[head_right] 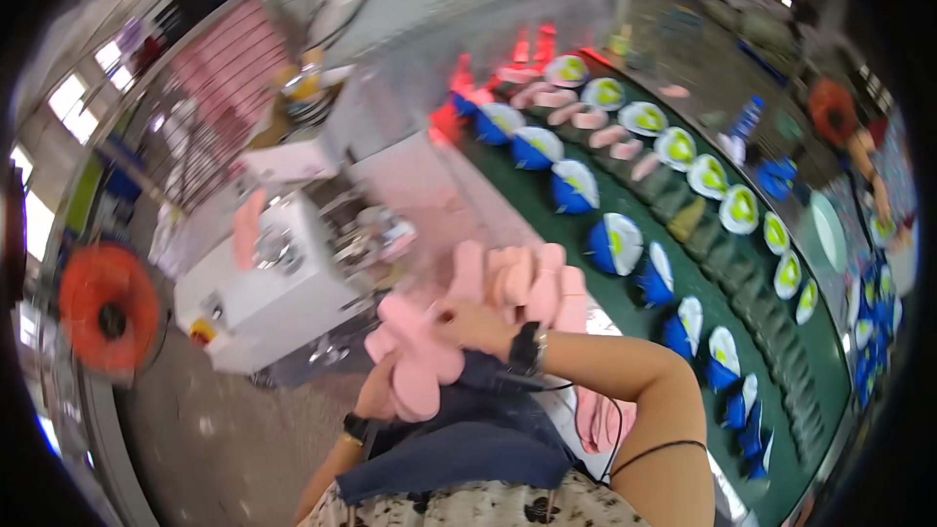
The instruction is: The person assembles pink slipper insoles onto black slipper soles on a factory assembly line. They pick up pink insoles from a stack, place them onto the black soles moving along the conveyor belt, and occasionally retrieve more insoles from large white sacks. The process involves repetitive placement of the insole components onto the base footwear.
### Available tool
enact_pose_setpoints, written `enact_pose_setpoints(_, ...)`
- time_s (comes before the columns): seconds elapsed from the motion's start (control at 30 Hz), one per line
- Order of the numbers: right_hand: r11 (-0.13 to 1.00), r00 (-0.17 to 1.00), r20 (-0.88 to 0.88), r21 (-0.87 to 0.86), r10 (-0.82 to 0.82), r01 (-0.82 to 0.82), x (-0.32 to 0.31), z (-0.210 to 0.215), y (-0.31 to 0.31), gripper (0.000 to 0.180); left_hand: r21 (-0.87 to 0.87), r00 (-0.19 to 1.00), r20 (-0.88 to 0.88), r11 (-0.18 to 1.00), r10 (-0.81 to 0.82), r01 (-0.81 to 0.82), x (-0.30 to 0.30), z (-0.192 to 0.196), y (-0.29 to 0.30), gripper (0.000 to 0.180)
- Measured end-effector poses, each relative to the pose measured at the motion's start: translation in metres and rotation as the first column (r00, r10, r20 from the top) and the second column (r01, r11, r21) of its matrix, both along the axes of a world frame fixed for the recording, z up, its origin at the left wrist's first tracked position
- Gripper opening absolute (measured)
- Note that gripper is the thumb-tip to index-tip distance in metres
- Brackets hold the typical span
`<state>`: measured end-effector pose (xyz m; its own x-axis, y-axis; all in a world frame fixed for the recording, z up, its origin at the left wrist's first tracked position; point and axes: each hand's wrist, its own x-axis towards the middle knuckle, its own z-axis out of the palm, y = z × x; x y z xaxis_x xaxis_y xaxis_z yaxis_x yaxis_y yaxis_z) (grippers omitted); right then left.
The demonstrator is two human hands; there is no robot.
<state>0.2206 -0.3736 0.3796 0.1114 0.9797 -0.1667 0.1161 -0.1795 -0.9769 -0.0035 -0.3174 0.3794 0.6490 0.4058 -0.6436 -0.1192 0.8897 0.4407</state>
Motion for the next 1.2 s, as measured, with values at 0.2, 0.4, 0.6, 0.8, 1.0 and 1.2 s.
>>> enact_pose_setpoints(0.2,0.938,0.922,-0.207,-0.191,-0.327,0.289,0.028,-0.015,0.085,0.026,-0.086,0.997,0.073,0.996,0.021,-0.015,-0.054,0.016,-0.022,0.046)
enact_pose_setpoints(0.4,0.875,0.907,-0.124,-0.341,-0.403,0.342,0.031,0.025,0.119,0.031,-0.041,0.985,0.144,0.994,-0.097,0.104,-0.066,0.018,-0.032,0.055)
enact_pose_setpoints(0.6,0.927,0.598,0.711,0.235,-0.369,0.293,0.061,0.017,0.117,0.024,-0.044,0.988,0.13,0.994,-0.09,0.096,-0.072,0.004,-0.024,0.051)
enact_pose_setpoints(0.8,0.982,0.581,0.803,0.187,-0.133,-0.033,0.021,0.002,0.155,0.02,0.119,0.941,-0.338,0.993,0.015,0.026,-0.092,-0.003,-0.024,0.031)
enact_pose_setpoints(1.0,0.825,0.825,-0.053,0.016,-0.563,0.564,0.101,-0.064,0.192,0.012,-0.075,0.993,-0.077,0.994,-0.085,0.079,-0.053,-0.012,-0.002,0.041)
enact_pose_setpoints(1.2,0.579,0.575,-0.169,0.03,-0.8,0.814,0.304,-0.083,0.031,0.027,-0.124,0.98,-0.115,0.981,-0.163,0.148,-0.028,-0.033,0.003,0.042)
